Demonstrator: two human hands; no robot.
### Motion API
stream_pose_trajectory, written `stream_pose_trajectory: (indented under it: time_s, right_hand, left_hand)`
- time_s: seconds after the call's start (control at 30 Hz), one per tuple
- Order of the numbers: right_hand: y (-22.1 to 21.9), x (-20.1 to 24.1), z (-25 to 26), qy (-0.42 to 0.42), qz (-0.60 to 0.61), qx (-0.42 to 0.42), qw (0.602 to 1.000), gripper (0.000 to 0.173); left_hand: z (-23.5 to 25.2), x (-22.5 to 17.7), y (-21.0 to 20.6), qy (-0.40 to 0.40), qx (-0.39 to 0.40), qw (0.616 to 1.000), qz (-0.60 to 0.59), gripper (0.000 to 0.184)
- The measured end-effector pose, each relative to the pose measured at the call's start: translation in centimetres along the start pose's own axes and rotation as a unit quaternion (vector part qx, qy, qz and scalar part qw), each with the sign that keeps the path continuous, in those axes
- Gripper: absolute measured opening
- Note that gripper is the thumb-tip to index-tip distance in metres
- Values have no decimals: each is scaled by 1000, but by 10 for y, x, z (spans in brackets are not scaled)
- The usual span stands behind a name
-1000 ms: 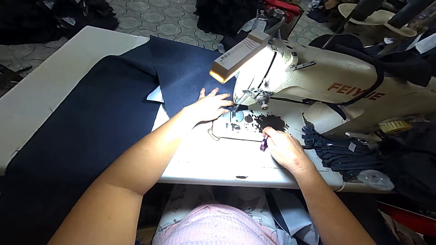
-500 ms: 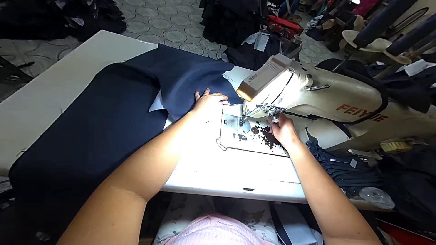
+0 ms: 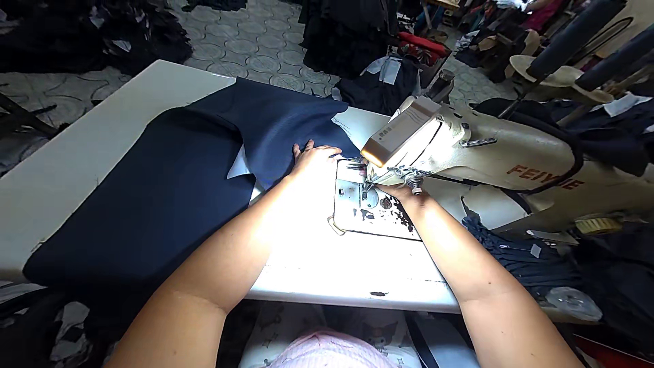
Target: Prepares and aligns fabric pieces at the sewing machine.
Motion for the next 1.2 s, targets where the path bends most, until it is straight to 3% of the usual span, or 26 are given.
stream_pose_trajectory:
  time_s: [0.07, 0.13, 0.23, 0.3, 0.37, 0.47, 0.57, 0.63, 0.77, 0.87, 0.97, 1.07, 1.13, 1.2]
  right_hand:
    - [2, 3, -11, -31, 103, 29, 994, 48]
    - [-6, 1, 2, 25, 103, 15, 994, 45]
    - [-14, 17, 5, 41, -106, 9, 993, 46]
    - [-5, 18, -8, 16, -161, -15, 987, 45]
    - [15, 34, -50, 14, -207, -47, 977, 35]
    - [34, 38, -114, 99, -255, -139, 952, 24]
    - [60, 7, -170, 101, -243, -194, 945, 25]
    - [86, -27, -193, 53, -247, -218, 943, 26]
    - [136, -97, -208, -57, -265, -243, 931, 31]
    - [153, -124, -202, -116, -269, -240, 925, 34]
    - [143, -94, -201, -90, -188, -281, 937, 35]
    - [91, -16, -206, 5, 10, -259, 966, 25]
    - [30, 26, -198, -3, 253, -107, 962, 31]
    - [-40, 56, -190, -98, 491, 109, 859, 49]
  left_hand:
    - [3, 4, -5, -3, 1, 1000, 5, 35]
    - [11, 16, -13, -13, -5, 1000, 10, 36]
    - [18, 39, -24, -10, 6, 999, 46, 44]
    - [16, 43, -27, -2, 32, 995, 98, 56]
    - [15, 42, -27, -11, 40, 992, 121, 57]
    - [15, 36, -27, -47, 49, 990, 124, 55]
    - [10, 36, -28, -79, 54, 989, 110, 51]
    - [4, 38, -29, -116, 51, 987, 101, 51]
    - [-21, 28, -29, -170, 72, 980, 76, 49]
    - [-42, 25, -31, -199, 76, 976, 51, 53]
    - [-57, 30, -21, -156, 44, 987, 3, 50]
    - [-93, 12, 10, 38, -93, 988, -117, 44]
    - [-132, -12, 18, 118, -180, 953, -214, 31]
    - [-165, -52, 7, 55, -145, 920, -359, 40]
Point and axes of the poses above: each hand's wrist, its own z-axis towards the middle knuckle, its own y-axis out of the back of the hand, x = y × z, the point moved 10 cm from there along z, towards the middle knuckle, and after that the axes turned 7 degrees about -y, right-handed, at the moved point
